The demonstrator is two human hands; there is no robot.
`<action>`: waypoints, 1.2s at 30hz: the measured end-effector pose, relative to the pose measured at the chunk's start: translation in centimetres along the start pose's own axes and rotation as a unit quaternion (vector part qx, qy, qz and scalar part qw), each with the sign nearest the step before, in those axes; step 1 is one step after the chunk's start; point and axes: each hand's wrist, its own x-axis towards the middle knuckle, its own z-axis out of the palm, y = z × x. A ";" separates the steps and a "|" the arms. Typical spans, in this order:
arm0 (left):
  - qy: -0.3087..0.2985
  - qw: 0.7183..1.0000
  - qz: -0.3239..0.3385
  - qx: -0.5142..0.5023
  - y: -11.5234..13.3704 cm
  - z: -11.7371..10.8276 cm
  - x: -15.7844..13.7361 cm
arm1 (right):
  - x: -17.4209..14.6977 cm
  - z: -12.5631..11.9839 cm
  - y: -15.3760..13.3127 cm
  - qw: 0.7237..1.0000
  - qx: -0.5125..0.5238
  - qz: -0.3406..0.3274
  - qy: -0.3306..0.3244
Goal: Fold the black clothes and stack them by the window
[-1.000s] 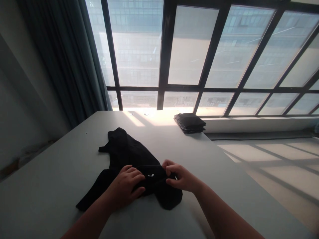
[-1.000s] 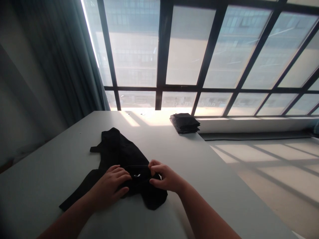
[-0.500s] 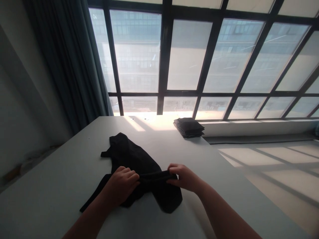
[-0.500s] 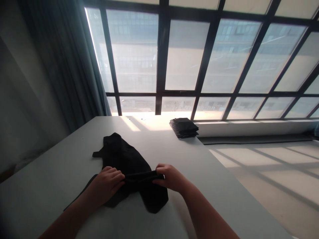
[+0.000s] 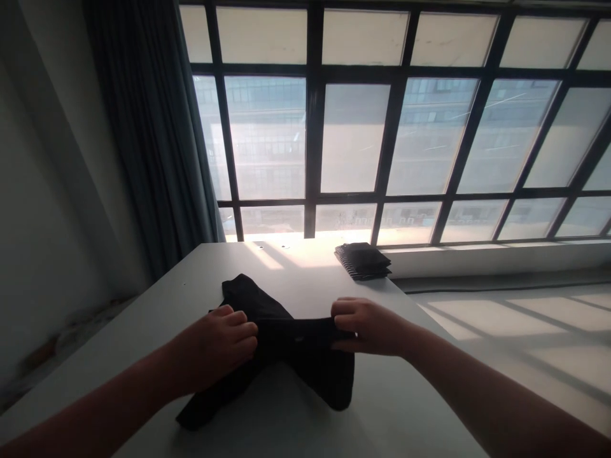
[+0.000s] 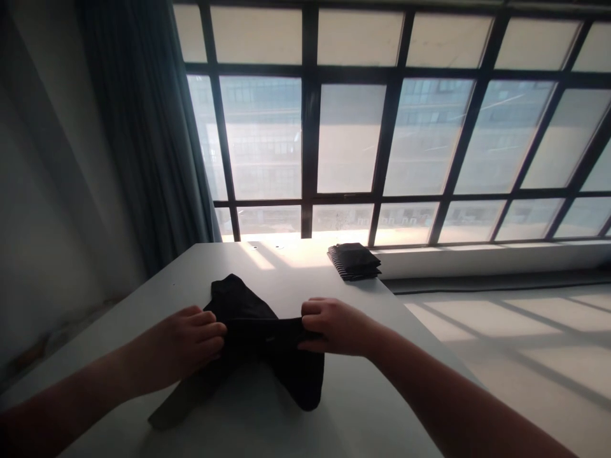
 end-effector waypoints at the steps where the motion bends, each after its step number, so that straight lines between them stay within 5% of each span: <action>1: 0.011 1.000 0.006 0.017 -0.6 -1.9 0.3 | 0.7 -1.7 0.0 1.000 -0.011 -0.006 0.002; 6: 0.061 0.998 -0.028 -0.009 -3.9 -9.7 1.8 | 4.6 -9.9 -0.2 0.998 -0.052 -0.005 0.022; 10: 0.125 0.982 -0.131 -0.052 -6.1 -14.0 2.6 | 7.2 -15.2 -1.1 0.994 -0.093 0.012 0.056; 16: 0.167 0.919 -0.312 -0.176 -5.7 -18.9 4.3 | 9.6 -21.4 -3.6 0.979 -0.117 0.099 0.134; 20: 0.187 0.917 -0.297 -0.188 -5.6 -22.3 4.5 | 10.6 -25.4 -5.2 0.969 -0.140 0.123 0.163; 24: 0.147 0.944 -0.253 -0.150 -6.6 -25.2 4.0 | 10.9 -29.1 -6.0 0.977 -0.157 0.093 0.112; 31: 0.118 0.954 -0.269 0.056 -8.6 -29.5 3.8 | 11.1 -32.1 -7.7 0.971 -0.224 0.062 0.059; 36: 0.148 0.957 -0.242 0.057 -7.5 -30.8 4.1 | 11.7 -31.4 -8.6 0.958 -0.258 0.063 0.108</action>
